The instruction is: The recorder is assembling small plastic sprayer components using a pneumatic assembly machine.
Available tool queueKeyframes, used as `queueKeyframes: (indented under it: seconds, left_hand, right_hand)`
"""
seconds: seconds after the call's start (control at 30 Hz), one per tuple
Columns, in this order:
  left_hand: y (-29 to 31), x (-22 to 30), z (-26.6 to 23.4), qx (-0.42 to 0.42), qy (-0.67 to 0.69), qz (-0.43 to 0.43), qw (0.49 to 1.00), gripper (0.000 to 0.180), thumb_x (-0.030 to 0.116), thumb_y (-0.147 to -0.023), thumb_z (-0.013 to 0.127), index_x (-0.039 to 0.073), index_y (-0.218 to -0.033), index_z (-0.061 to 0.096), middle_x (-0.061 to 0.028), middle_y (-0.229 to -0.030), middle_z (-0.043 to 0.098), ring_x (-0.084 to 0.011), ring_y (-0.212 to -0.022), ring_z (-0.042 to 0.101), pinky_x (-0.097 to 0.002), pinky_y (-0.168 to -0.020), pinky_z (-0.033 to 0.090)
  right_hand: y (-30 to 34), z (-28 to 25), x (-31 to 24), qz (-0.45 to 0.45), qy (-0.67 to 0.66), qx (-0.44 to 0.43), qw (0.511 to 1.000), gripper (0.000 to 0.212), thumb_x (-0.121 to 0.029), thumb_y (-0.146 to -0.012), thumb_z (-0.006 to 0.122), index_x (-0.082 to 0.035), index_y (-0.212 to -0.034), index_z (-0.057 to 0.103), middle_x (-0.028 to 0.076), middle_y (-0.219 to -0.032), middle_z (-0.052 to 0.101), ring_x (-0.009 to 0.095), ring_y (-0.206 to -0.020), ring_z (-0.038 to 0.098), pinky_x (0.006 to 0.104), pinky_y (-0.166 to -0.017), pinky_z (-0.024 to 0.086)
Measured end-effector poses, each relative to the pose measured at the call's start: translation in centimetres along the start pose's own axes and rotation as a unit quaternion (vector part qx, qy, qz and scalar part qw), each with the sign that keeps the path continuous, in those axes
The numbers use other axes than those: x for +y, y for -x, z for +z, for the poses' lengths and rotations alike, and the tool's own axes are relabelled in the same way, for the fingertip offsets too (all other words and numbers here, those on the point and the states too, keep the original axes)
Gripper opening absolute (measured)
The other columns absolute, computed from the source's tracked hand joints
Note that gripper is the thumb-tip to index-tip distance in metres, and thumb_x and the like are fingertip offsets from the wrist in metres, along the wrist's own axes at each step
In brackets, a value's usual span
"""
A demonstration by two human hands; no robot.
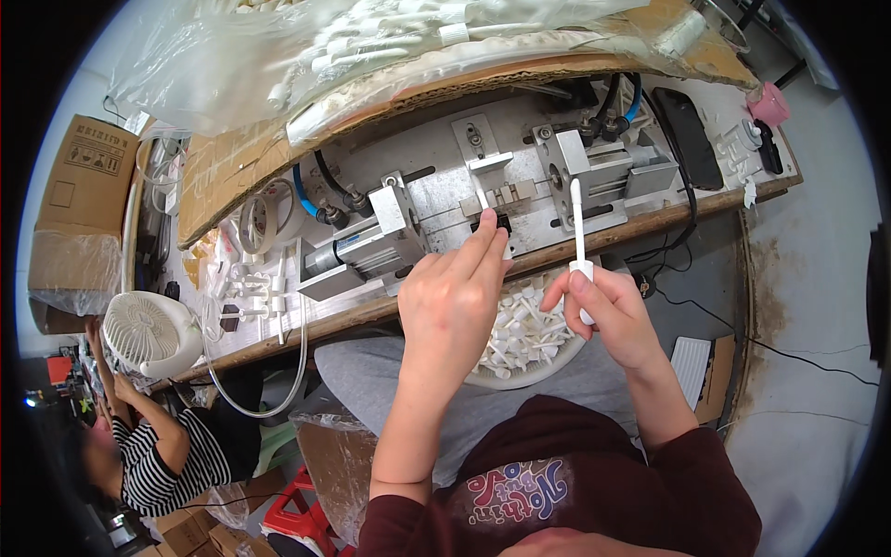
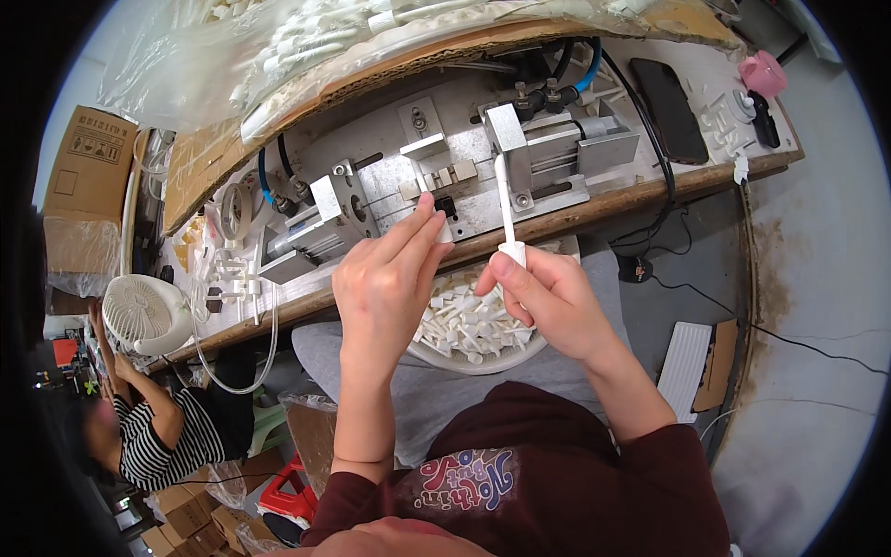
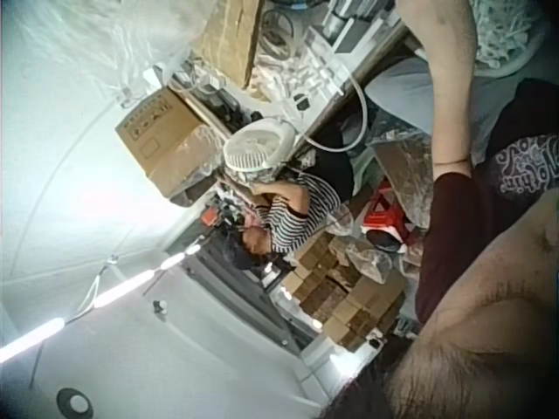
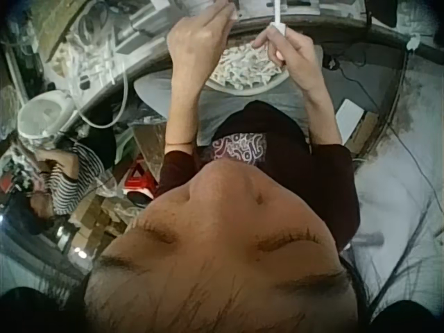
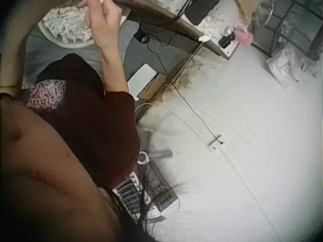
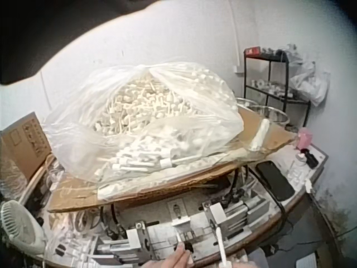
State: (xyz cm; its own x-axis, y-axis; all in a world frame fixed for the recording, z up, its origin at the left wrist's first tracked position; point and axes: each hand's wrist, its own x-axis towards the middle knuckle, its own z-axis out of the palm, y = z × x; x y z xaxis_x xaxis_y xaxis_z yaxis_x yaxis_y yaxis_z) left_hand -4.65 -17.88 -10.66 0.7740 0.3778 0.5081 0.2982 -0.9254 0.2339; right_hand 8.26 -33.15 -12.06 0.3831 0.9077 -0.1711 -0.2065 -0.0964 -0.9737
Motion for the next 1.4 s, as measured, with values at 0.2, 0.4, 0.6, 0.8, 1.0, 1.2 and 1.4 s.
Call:
queueKeyframes:
  seconds: [0.2,0.4,0.6,0.8,1.0,1.2,1.4]
  left_hand:
    - [0.1,0.0,-0.1,-0.005,0.01,-0.008,1.0,0.026,0.013,-0.076,0.079,0.006,-0.101,0.074,-0.003,-0.113,0.073,-0.0194,-0.057,0.062,-0.0291,-0.057,0.05]
    - [0.6,1.0,-1.3,-0.016,0.241,-0.016,0.97,0.036,0.01,-0.073,0.082,0.006,-0.107,0.072,-0.0078,-0.104,0.072,-0.0205,-0.072,0.069,-0.029,-0.063,0.054]
    - [1.7,1.5,-1.4,-0.013,0.277,0.003,0.961,0.038,0.0,-0.073,0.08,0.006,-0.109,0.073,-0.0072,-0.097,0.068,-0.0175,-0.081,0.068,-0.03,-0.068,0.056]
    - [1.6,0.7,0.0,0.06,0.171,-0.085,0.98,0.04,-0.003,-0.073,0.08,0.002,-0.112,0.072,-0.0123,-0.119,0.064,-0.0197,-0.085,0.066,-0.0292,-0.068,0.057]
    - [1.2,0.7,1.1,0.038,0.003,-0.022,0.999,0.031,0.011,-0.075,0.08,0.004,-0.104,0.073,-0.0067,-0.113,0.073,-0.0185,-0.073,0.068,-0.0295,-0.065,0.051]
    - [-0.2,0.6,0.1,-0.012,-0.026,0.007,1.0,0.028,0.009,-0.076,0.074,-0.002,-0.101,0.072,-0.014,-0.117,0.071,-0.0144,-0.067,0.066,-0.0282,-0.062,0.049]
    - [-0.2,0.6,0.0,-0.016,-0.011,-0.012,1.0,0.026,0.009,-0.076,0.075,-0.002,-0.099,0.072,-0.0135,-0.116,0.071,-0.0148,-0.064,0.066,-0.0292,-0.06,0.049]
  right_hand:
    - [0.0,0.1,-0.8,0.027,0.046,-0.011,0.998,0.049,-0.04,-0.104,0.049,-0.003,-0.079,0.07,-0.004,-0.05,0.044,0.003,-0.047,0.038,0.0238,-0.048,0.03]
    - [0.4,0.5,-1.3,0.022,0.17,0.006,0.985,0.046,-0.038,-0.099,0.055,-0.002,-0.075,0.068,0.003,-0.05,0.048,0.011,-0.049,0.046,0.0298,-0.049,0.037]
    - [0.1,0.8,-1.3,0.008,0.216,-0.07,0.974,0.036,-0.034,-0.097,0.058,-0.001,-0.089,0.068,0.005,-0.059,0.053,0.012,-0.056,0.051,0.0291,-0.056,0.042]
    - [0.3,-0.7,-1.6,-0.04,0.011,-0.027,0.999,0.035,-0.023,-0.093,0.054,0.001,-0.117,0.061,0.004,-0.085,0.06,0.009,-0.08,0.053,0.0249,-0.074,0.042]
    - [1.0,-0.5,-2.1,-0.11,-0.035,0.006,0.993,0.033,-0.014,-0.094,0.055,0.004,-0.123,0.059,0.01,-0.103,0.063,0.012,-0.089,0.057,0.0259,-0.08,0.046]
    - [1.2,0.4,-2.3,-0.208,-0.066,0.036,0.975,0.041,0.01,-0.083,0.068,0.005,-0.122,0.055,0.02,-0.13,0.055,0.024,-0.102,0.068,0.0306,-0.087,0.056]
    - [0.8,0.3,-2.2,-0.302,0.133,0.081,0.94,0.034,0.006,-0.074,0.08,0.002,-0.105,0.066,0.019,-0.132,0.054,0.024,-0.101,0.069,0.0302,-0.082,0.058]
